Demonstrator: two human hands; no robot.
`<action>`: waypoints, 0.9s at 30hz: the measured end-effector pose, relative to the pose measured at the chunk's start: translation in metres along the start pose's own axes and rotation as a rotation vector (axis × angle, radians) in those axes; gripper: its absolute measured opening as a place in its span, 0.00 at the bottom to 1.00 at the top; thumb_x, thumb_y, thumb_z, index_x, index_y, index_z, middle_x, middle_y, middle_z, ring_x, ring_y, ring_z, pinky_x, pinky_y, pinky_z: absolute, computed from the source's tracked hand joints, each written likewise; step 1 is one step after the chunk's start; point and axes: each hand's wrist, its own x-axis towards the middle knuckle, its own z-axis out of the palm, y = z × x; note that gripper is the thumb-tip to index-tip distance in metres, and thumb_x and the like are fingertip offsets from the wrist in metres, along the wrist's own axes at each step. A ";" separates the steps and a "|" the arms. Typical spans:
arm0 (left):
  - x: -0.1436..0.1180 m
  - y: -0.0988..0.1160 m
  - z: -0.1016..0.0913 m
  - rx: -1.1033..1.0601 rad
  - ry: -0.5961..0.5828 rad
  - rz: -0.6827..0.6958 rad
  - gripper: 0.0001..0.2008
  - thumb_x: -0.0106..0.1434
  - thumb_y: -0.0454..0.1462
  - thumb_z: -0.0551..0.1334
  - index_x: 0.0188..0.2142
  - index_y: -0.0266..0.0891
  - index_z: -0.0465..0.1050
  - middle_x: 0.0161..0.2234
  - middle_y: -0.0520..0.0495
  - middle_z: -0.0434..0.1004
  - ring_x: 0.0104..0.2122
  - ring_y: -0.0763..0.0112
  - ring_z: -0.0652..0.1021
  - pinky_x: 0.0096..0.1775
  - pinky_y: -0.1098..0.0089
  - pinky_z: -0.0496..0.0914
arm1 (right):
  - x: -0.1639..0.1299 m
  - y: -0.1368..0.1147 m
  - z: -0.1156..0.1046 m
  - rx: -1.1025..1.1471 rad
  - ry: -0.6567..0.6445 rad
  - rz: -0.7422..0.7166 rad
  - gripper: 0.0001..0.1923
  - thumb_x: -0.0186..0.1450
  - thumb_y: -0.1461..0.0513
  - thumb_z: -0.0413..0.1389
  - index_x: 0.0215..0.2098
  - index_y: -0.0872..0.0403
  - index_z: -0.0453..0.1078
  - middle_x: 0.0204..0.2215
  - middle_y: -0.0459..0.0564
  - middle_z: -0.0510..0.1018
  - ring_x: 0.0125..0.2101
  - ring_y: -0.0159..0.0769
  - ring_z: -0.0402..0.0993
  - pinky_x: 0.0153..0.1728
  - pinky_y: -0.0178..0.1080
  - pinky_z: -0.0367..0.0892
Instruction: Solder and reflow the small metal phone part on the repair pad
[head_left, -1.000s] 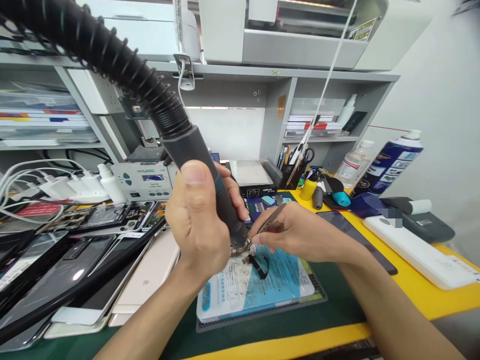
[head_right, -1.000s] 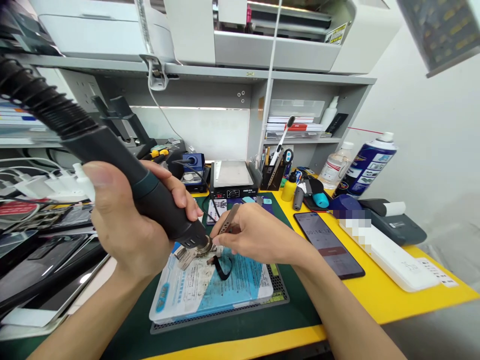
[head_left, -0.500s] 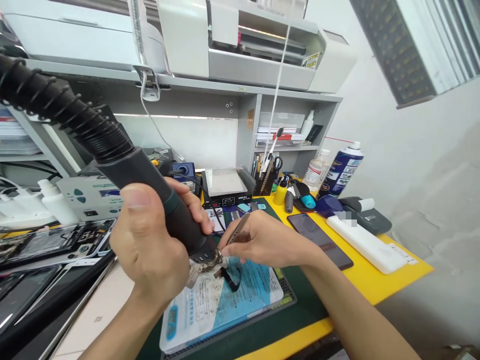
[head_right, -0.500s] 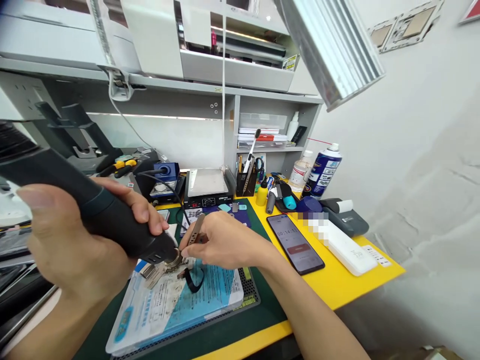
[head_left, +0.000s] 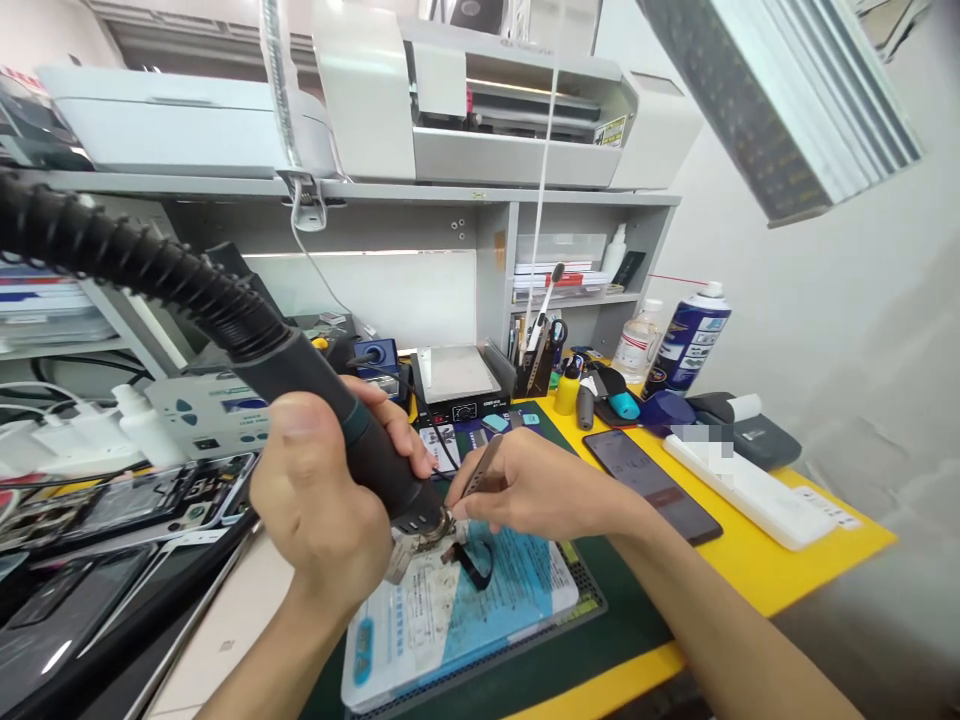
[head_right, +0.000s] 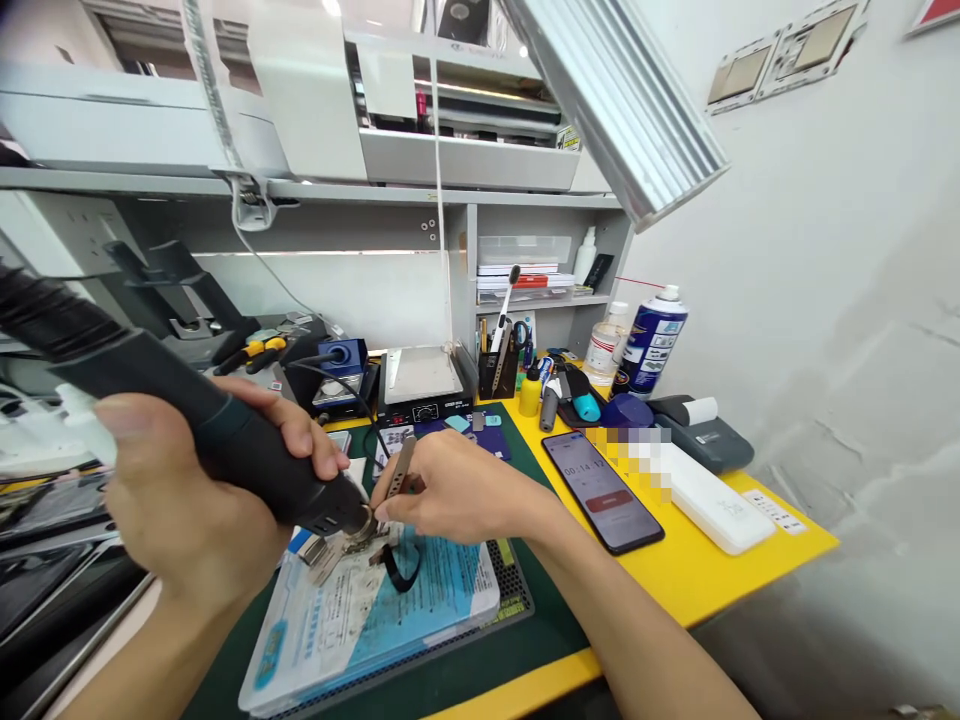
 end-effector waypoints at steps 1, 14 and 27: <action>0.000 0.000 0.000 0.003 -0.001 0.003 0.26 0.64 0.62 0.56 0.33 0.43 0.69 0.19 0.53 0.67 0.16 0.65 0.72 0.19 0.62 0.69 | 0.000 0.000 0.000 0.004 0.003 -0.001 0.09 0.64 0.65 0.58 0.29 0.57 0.81 0.33 0.49 0.84 0.22 0.30 0.71 0.21 0.33 0.60; 0.001 0.000 -0.003 -0.035 -0.020 0.004 0.25 0.66 0.61 0.55 0.34 0.43 0.69 0.20 0.53 0.67 0.16 0.67 0.72 0.20 0.64 0.67 | 0.000 0.001 0.001 -0.009 0.026 0.021 0.08 0.62 0.65 0.60 0.27 0.57 0.81 0.32 0.49 0.84 0.21 0.30 0.70 0.21 0.33 0.60; 0.007 0.001 -0.006 -0.020 -0.016 -0.003 0.24 0.66 0.62 0.55 0.33 0.44 0.69 0.20 0.53 0.66 0.16 0.67 0.71 0.20 0.62 0.67 | 0.000 0.001 0.001 -0.002 0.023 0.034 0.10 0.63 0.62 0.61 0.26 0.56 0.80 0.30 0.50 0.83 0.21 0.32 0.71 0.22 0.34 0.61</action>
